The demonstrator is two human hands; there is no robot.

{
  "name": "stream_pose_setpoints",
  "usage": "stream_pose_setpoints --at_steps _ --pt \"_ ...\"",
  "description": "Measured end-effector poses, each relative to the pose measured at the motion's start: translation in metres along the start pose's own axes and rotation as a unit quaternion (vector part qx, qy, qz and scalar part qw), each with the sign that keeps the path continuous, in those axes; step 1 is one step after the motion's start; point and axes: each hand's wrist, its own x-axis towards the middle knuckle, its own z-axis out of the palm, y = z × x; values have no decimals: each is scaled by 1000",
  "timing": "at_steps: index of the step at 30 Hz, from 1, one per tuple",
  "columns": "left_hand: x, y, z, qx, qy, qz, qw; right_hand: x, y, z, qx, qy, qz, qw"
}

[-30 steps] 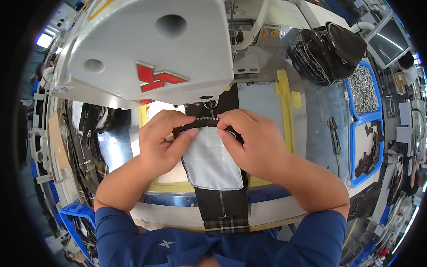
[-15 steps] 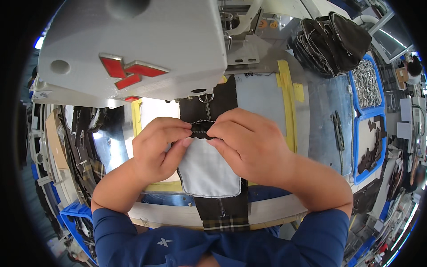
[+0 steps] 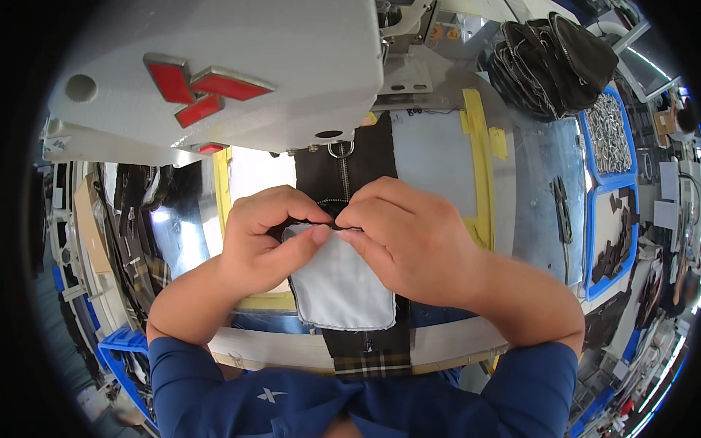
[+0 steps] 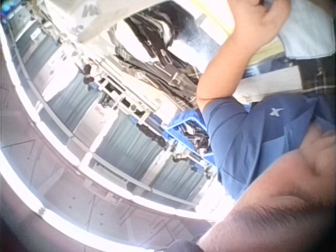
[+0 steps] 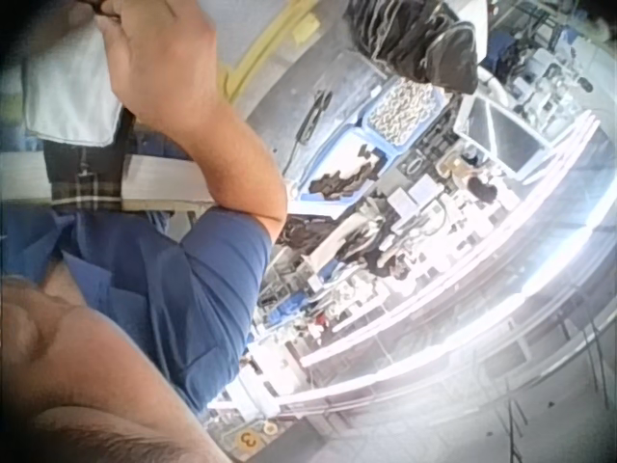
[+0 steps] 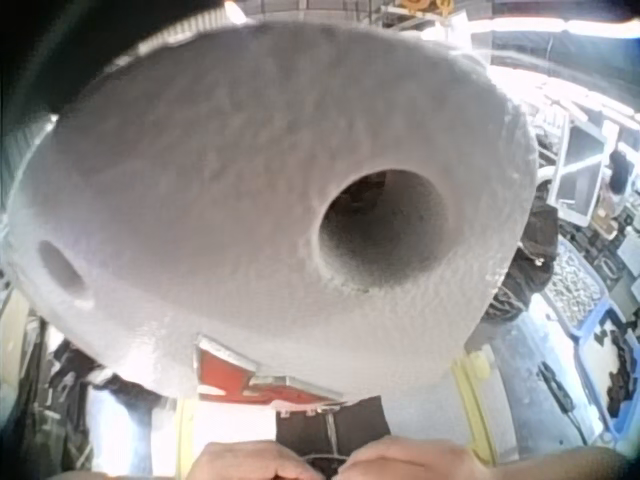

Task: Operating a sewing machine to attach components and finish leather pouches.

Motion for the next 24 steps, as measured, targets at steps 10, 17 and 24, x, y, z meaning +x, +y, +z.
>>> stream_pose_setpoints --at_steps 10,17,24 --pt "-1 9 -1 30 -9 -53 998 5 2 -4 52 -22 88 994" --pt "0 8 1 38 -5 -63 997 6 4 -4 80 -28 109 990" --pt "-1 3 4 58 9 -1 998 7 3 -2 103 -23 109 988"
